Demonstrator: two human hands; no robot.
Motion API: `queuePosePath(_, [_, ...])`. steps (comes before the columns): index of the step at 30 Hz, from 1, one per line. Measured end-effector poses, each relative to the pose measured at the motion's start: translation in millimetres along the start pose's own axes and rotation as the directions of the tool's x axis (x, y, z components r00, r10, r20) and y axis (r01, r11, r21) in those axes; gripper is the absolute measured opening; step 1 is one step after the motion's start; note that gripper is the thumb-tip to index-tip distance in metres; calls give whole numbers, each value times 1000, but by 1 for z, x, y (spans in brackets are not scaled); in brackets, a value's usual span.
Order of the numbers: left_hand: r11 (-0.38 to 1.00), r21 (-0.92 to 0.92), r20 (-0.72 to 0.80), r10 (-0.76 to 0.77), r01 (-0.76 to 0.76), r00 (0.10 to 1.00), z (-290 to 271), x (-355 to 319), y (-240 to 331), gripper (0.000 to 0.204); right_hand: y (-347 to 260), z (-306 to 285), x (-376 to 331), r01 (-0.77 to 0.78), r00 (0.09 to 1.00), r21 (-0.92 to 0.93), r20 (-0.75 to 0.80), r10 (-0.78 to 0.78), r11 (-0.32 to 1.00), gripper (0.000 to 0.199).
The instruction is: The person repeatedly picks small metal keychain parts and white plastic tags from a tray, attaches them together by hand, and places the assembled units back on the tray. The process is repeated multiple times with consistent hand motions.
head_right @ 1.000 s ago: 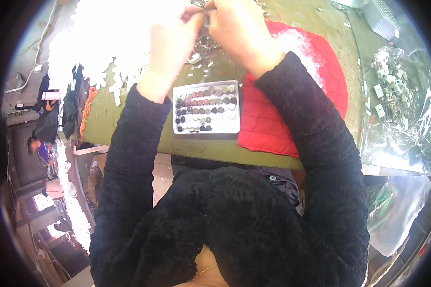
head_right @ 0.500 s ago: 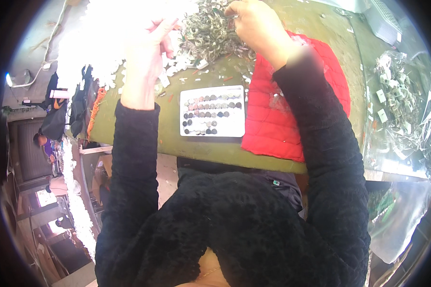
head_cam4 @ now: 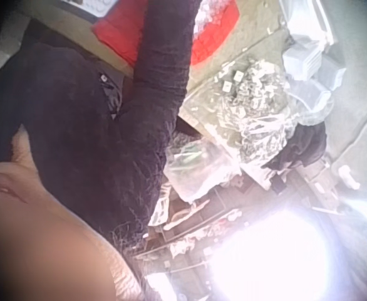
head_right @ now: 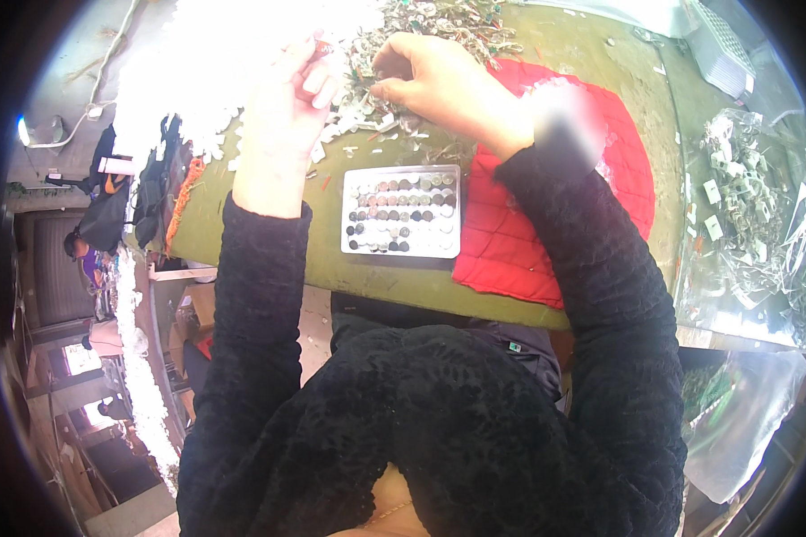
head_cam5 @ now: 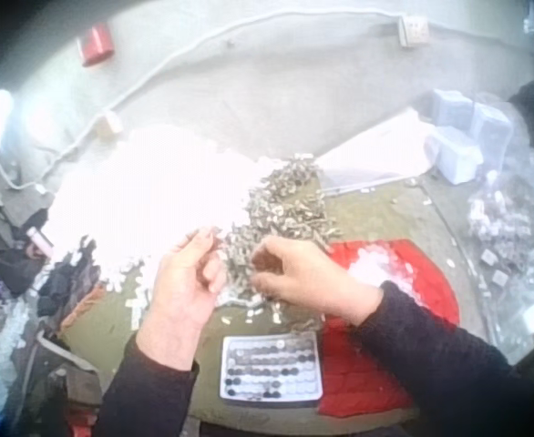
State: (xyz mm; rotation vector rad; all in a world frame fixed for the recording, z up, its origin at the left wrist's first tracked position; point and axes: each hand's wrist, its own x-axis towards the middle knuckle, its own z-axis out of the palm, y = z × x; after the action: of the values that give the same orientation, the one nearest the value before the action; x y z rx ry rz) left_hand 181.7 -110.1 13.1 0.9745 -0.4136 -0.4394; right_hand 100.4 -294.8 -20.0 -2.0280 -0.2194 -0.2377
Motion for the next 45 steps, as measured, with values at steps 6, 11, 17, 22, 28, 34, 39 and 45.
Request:
queuePosePath(6, [999,43,-106,27,-23,994,1,2,-9,13,2,-7,-1,2,996,376,87,-37,926,27])
queuePosePath(11, [990,138,-25,24,-21,999,8,13,-22,16,6,-7,1,16,992,231,116,-44,973,24])
queuePosePath(17, [880,474,-83,59,-12,995,18,-1,-22,30,12,-14,4,-30,984,656,-112,136,754,16])
queuePosePath(22, [810,571,-30,-137,130,990,20,-24,-28,36,3,-12,4,-59,961,764,-131,244,642,11])
queuePosePath(28, [888,432,-57,-147,157,988,19,-21,-29,31,-2,-10,0,-25,965,713,-166,203,701,10])
queuePosePath(34, [977,156,-107,-130,146,986,13,-24,-25,23,11,-10,5,-21,989,500,-116,90,866,22])
queuePosePath(39, [946,304,-161,-70,117,984,9,-13,-27,16,0,-15,-4,-32,990,898,-32,138,439,7])
queuePosePath(45, [989,111,-76,-93,101,993,13,-12,-32,20,-12,-14,-2,-62,971,779,-97,219,624,9])
